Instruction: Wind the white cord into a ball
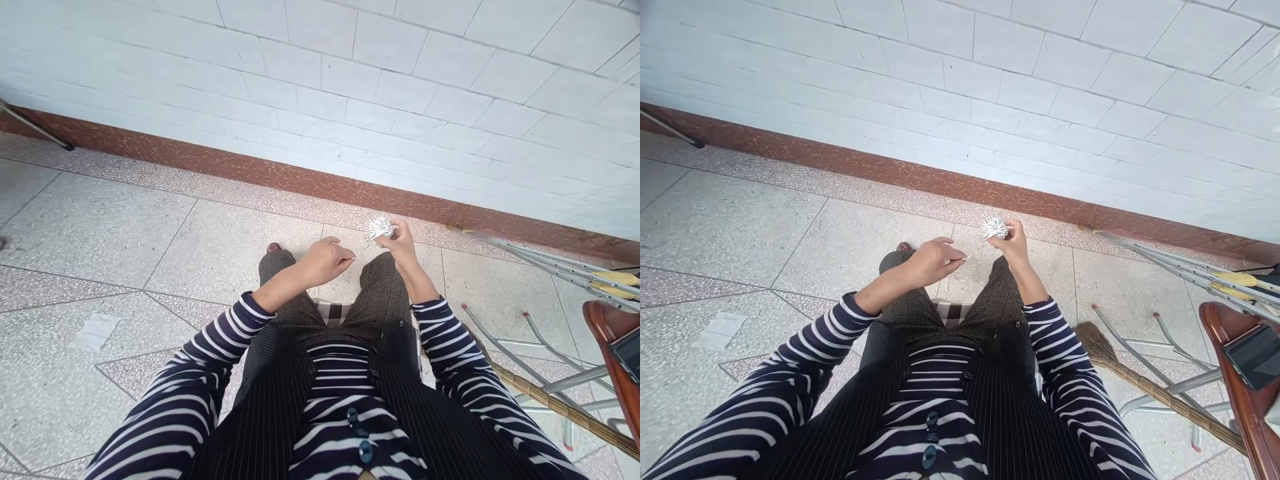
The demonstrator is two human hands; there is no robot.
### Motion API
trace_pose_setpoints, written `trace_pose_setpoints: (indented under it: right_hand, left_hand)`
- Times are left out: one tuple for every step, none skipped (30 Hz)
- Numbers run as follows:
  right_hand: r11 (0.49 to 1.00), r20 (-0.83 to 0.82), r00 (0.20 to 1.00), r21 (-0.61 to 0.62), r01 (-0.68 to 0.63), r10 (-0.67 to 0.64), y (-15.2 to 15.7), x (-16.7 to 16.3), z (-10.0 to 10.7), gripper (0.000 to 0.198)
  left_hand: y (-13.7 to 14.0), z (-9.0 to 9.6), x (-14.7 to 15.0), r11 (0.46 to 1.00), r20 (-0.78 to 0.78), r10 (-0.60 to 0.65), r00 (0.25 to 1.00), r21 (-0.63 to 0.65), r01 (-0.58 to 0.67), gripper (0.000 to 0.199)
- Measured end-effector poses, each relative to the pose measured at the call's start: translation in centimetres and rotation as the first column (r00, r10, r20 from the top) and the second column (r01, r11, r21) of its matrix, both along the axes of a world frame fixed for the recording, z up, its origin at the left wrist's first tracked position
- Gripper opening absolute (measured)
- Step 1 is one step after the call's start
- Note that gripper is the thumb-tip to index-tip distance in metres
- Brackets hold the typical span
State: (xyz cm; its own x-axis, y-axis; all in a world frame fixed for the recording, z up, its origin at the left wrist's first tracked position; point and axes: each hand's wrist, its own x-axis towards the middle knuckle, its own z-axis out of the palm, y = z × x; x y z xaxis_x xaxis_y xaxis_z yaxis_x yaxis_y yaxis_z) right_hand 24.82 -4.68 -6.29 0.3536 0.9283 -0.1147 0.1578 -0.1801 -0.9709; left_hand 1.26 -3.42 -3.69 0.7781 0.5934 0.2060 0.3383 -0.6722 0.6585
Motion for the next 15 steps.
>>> trace_pose_setpoints:
  right_hand:
    - [1.000, -0.049, 0.999, -0.012, 0.002, -0.003, 0.0, 0.0, -0.5, 0.059]
    - [1.000, -0.065, 0.998, -0.014, -0.003, 0.002, -0.1, -0.1, -0.9, 0.059]
    - [1.000, -0.049, 0.999, -0.007, -0.015, 0.014, -0.2, -0.3, -1.2, 0.059]
    - [0.999, -0.013, 0.999, 0.001, -0.036, 0.036, -0.4, -0.6, -1.5, 0.058]
    - [0.997, 0.027, 0.997, 0.002, -0.072, 0.071, -0.6, -1.0, -1.7, 0.058]
    - [0.993, 0.060, 0.991, -0.008, -0.116, 0.117, -0.9, -1.4, -1.8, 0.057]
    - [0.986, 0.079, 0.983, -0.024, -0.167, 0.169, -1.2, -1.9, -1.9, 0.056]
    - [0.975, 0.079, 0.972, -0.049, -0.219, 0.222, -1.5, -2.4, -1.9, 0.055]
    - [0.959, 0.054, 0.959, -0.076, -0.273, 0.278, -1.9, -2.9, -1.8, 0.054]
    - [0.936, 0.001, 0.941, -0.104, -0.337, 0.338, -2.3, -3.2, -1.6, 0.053]
    - [0.906, -0.075, 0.914, -0.123, -0.405, 0.398, -2.7, -3.4, -1.4, 0.052]
    - [0.872, -0.167, 0.878, -0.129, -0.471, 0.449, -3.1, -3.6, -1.2, 0.052]
    - [0.842, -0.263, 0.835, -0.119, -0.526, 0.484, -3.5, -3.6, -0.9, 0.052]
    - [0.820, -0.350, 0.791, -0.098, -0.564, 0.502, -3.8, -3.6, -0.6, 0.052]
    - [0.811, -0.419, 0.755, -0.070, -0.581, 0.505, -4.2, -3.5, -0.2, 0.053]
  left_hand:
    - [0.1, 0.6, -0.2, 0.999, -0.024, -0.017, 1.000, 0.044, 0.018, 0.033]
    - [0.3, 1.1, -0.3, 0.996, -0.047, -0.027, 0.999, 0.078, 0.031, 0.034]
    - [0.5, 1.4, -0.3, 0.994, -0.064, -0.030, 0.997, 0.103, 0.036, 0.034]
    - [0.8, 1.7, -0.2, 0.992, -0.073, -0.026, 0.997, 0.123, 0.035, 0.034]
    - [1.1, 1.8, -0.1, 0.989, -0.080, -0.021, 0.997, 0.145, 0.032, 0.034]
    - [1.5, 1.9, 0.1, 0.985, -0.088, -0.014, 0.996, 0.172, 0.029, 0.032]
    - [2.0, 1.9, 0.3, 0.979, -0.098, -0.007, 0.995, 0.202, 0.026, 0.031]
    - [2.4, 1.8, 0.5, 0.972, -0.110, -0.002, 0.994, 0.233, 0.028, 0.030]
    - [2.9, 1.7, 0.6, 0.965, -0.123, -0.003, 0.992, 0.261, 0.036, 0.029]
    - [3.3, 1.6, 0.7, 0.959, -0.134, -0.009, 0.991, 0.281, 0.047, 0.029]
    - [3.6, 1.4, 0.8, 0.955, -0.139, -0.020, 0.990, 0.291, 0.060, 0.029]
    - [3.9, 1.2, 0.7, 0.954, -0.137, -0.031, 0.990, 0.291, 0.070, 0.029]
    - [4.2, 0.9, 0.6, 0.957, -0.125, -0.037, 0.992, 0.281, 0.071, 0.029]
    - [4.4, 0.5, 0.5, 0.963, -0.102, -0.033, 0.994, 0.261, 0.059, 0.028]
    - [4.6, 0.1, 0.3, 0.972, -0.071, -0.017, 0.997, 0.231, 0.033, 0.026]
